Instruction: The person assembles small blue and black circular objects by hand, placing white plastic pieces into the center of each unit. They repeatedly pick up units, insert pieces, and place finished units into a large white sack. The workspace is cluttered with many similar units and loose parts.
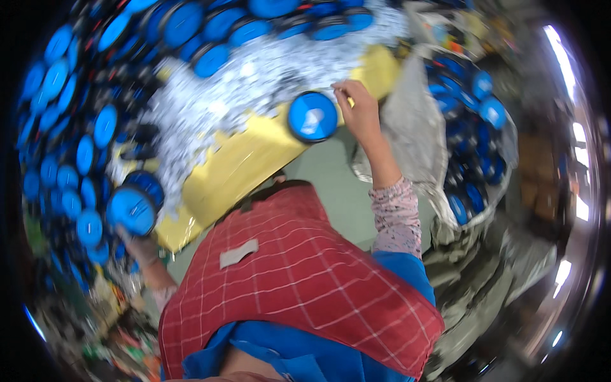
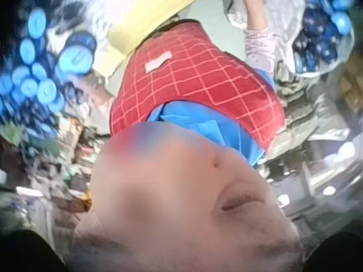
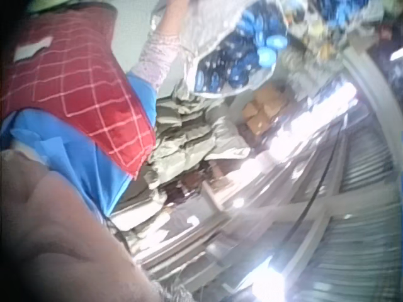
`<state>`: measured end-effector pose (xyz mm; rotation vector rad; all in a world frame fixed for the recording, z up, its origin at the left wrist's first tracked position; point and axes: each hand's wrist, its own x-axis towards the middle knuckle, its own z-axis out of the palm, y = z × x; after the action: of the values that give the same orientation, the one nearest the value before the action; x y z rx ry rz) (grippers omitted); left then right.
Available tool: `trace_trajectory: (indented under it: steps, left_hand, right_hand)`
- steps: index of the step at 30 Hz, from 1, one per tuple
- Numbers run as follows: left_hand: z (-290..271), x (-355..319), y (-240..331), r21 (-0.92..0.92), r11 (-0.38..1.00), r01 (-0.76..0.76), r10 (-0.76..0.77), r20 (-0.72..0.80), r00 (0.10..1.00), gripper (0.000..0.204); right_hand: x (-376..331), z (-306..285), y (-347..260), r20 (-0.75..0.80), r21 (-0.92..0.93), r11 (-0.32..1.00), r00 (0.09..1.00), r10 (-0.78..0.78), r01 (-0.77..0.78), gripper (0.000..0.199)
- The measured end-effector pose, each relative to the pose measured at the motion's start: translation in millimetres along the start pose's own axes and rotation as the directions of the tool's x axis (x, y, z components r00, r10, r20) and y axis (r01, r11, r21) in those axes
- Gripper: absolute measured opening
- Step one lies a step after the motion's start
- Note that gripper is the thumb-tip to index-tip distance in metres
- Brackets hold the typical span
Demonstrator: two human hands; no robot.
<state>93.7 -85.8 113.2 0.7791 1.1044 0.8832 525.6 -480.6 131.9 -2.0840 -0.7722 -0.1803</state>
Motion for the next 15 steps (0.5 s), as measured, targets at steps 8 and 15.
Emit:
trace_trajectory:
  steps: [8, 15]
  left_hand:
    - [-66.2, 19.9, -74.9, 0.579, 0.807, -0.12, -0.256, 0.526, 0.811, 0.051]
    - [-68.1, 28.1, -106.1, 0.563, 0.824, 0.067, -0.334, 0.387, 0.86, 0.054]
  right_hand:
    - [-104.7, 277.5, -86.3, 0.581, 0.009, 0.999, 0.813, -0.035, 0.037, 0.015]
    - [-101.7, 400.9, -108.6, 0.476, -0.362, 0.931, 0.867, 0.151, 0.036, 0.037]
